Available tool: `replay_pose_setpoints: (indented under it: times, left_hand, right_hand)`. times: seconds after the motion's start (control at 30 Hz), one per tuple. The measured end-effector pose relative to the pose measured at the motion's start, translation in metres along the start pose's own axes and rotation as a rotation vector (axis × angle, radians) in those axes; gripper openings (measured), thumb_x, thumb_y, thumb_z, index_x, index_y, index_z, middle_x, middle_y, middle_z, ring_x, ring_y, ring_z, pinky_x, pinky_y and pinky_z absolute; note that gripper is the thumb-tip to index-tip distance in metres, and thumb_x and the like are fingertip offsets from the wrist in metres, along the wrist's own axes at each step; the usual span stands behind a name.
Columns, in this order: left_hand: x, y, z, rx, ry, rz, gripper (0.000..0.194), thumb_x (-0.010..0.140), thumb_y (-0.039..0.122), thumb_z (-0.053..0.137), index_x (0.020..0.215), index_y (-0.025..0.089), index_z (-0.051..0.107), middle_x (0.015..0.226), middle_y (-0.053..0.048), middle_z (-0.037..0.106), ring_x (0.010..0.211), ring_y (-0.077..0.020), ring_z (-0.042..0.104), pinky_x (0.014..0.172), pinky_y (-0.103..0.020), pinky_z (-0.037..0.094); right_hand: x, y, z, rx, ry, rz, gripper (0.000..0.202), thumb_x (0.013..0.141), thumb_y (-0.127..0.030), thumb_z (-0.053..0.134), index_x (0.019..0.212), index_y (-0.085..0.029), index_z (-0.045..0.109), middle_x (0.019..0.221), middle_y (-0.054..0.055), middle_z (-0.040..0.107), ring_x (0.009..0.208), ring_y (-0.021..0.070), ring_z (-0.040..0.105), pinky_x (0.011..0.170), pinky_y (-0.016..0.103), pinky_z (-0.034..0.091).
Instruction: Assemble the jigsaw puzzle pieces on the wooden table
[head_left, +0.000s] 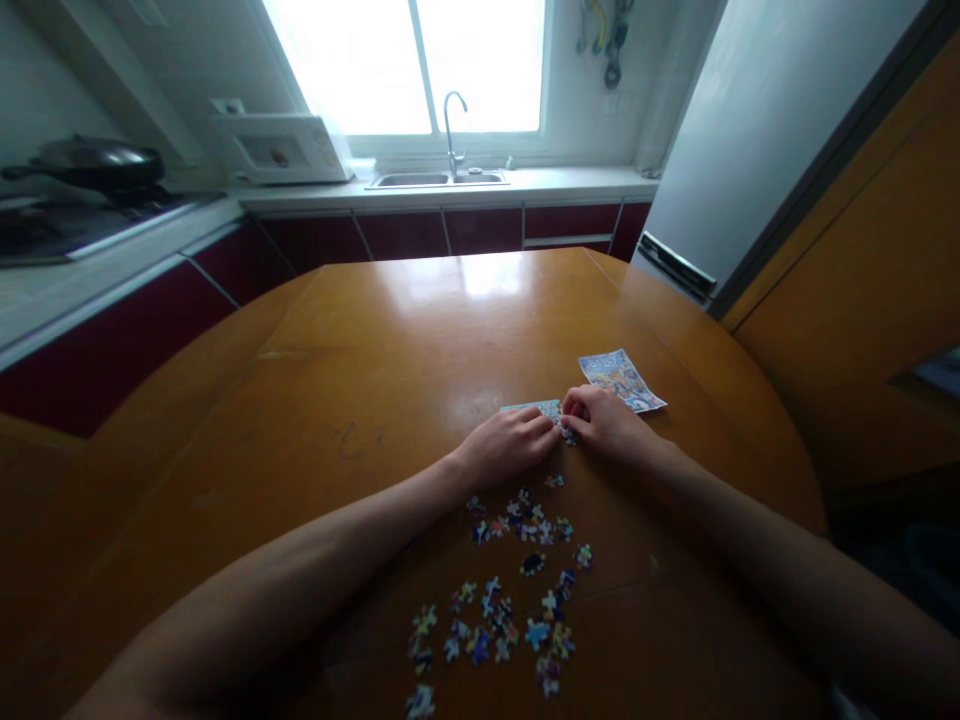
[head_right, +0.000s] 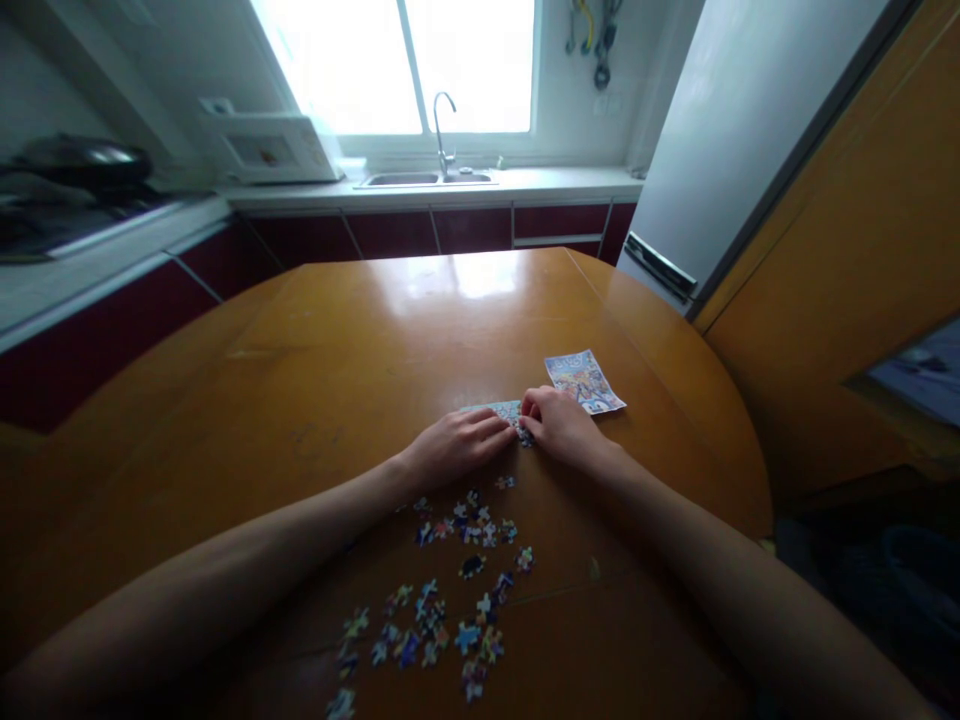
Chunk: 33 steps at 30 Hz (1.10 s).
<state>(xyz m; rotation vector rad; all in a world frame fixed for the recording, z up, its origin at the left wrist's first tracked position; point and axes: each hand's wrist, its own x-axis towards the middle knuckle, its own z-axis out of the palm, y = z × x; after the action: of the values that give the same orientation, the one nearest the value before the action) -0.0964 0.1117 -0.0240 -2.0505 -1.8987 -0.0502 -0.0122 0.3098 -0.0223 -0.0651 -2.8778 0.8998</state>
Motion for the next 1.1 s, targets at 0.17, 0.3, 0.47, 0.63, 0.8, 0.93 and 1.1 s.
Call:
replay_pose_setpoints:
  times: [0.17, 0.3, 0.47, 0.63, 0.8, 0.93, 1.1]
  left_hand:
    - [-0.001, 0.001, -0.001, -0.064, 0.015, -0.031, 0.022, 0.102, 0.012, 0.044, 0.114, 0.009, 0.063, 0.097, -0.011, 0.069, 0.093, -0.022, 0.066, 0.079, -0.033, 0.059]
    - [0.0, -0.003, 0.006, -0.275, 0.119, -0.164, 0.019, 0.101, 0.011, 0.048, 0.102, 0.014, 0.066, 0.091, -0.006, 0.07, 0.083, -0.017, 0.067, 0.077, -0.029, 0.058]
    - [0.002, -0.01, 0.019, -0.628, 0.399, -0.509, 0.011, 0.094, 0.014, 0.059, 0.094, 0.016, 0.07, 0.086, -0.003, 0.072, 0.072, -0.0123, 0.065, 0.068, -0.024, 0.056]
    - [-0.007, -0.023, 0.018, -0.582, 0.507, -0.511, 0.015, 0.093, 0.016, 0.06, 0.093, 0.017, 0.074, 0.09, -0.006, 0.07, 0.082, -0.015, 0.065, 0.075, -0.029, 0.056]
    - [-0.029, -0.039, 0.013, -0.379, 0.371, -0.479, 0.019, 0.091, 0.014, 0.059, 0.091, 0.021, 0.077, 0.091, -0.005, 0.069, 0.083, -0.0164, 0.062, 0.076, -0.032, 0.054]
    - [-0.033, -0.039, 0.006, -0.3, 0.244, -0.523, 0.018, 0.085, 0.011, 0.06, 0.087, 0.021, 0.075, 0.094, -0.004, 0.071, 0.087, -0.0186, 0.062, 0.08, -0.035, 0.054]
    - [-0.027, -0.029, -0.002, -0.236, 0.229, -0.46, 0.021, 0.085, 0.015, 0.06, 0.099, 0.023, 0.074, 0.107, -0.004, 0.072, 0.1, -0.0231, 0.061, 0.089, -0.041, 0.05]
  right_hand:
    - [0.0, 0.001, 0.0, -0.021, 0.003, -0.009, 0.007, 0.085, -0.018, 0.068, 0.078, -0.018, 0.067, 0.076, 0.002, 0.066, 0.07, 0.0154, 0.059, 0.071, 0.028, 0.043]
    - [0.0, 0.0, -0.001, -0.034, 0.01, -0.011, 0.009, 0.085, -0.019, 0.069, 0.076, -0.019, 0.067, 0.076, 0.002, 0.066, 0.071, 0.0155, 0.058, 0.071, 0.028, 0.043]
    - [-0.001, -0.003, -0.001, -0.037, 0.021, -0.004, 0.01, 0.085, -0.017, 0.068, 0.076, -0.018, 0.068, 0.077, 0.003, 0.065, 0.072, 0.0159, 0.057, 0.068, 0.027, 0.04]
    - [-0.002, -0.002, -0.001, -0.04, 0.033, -0.013, 0.011, 0.086, -0.018, 0.069, 0.076, -0.018, 0.067, 0.08, 0.003, 0.065, 0.074, 0.0161, 0.057, 0.071, 0.028, 0.041]
    - [-0.002, -0.002, -0.001, -0.012, 0.027, -0.003, 0.009, 0.086, -0.019, 0.069, 0.077, -0.018, 0.067, 0.082, 0.003, 0.066, 0.073, 0.016, 0.058, 0.069, 0.028, 0.041]
    - [-0.003, -0.003, -0.004, 0.071, 0.016, 0.02, 0.005, 0.088, -0.019, 0.067, 0.083, -0.018, 0.067, 0.078, 0.003, 0.068, 0.07, 0.0154, 0.06, 0.066, 0.027, 0.042]
    - [-0.005, -0.001, -0.015, 0.025, 0.03, -0.027, 0.01, 0.087, -0.015, 0.063, 0.083, -0.019, 0.072, 0.084, 0.005, 0.069, 0.076, 0.0169, 0.062, 0.071, 0.028, 0.046]
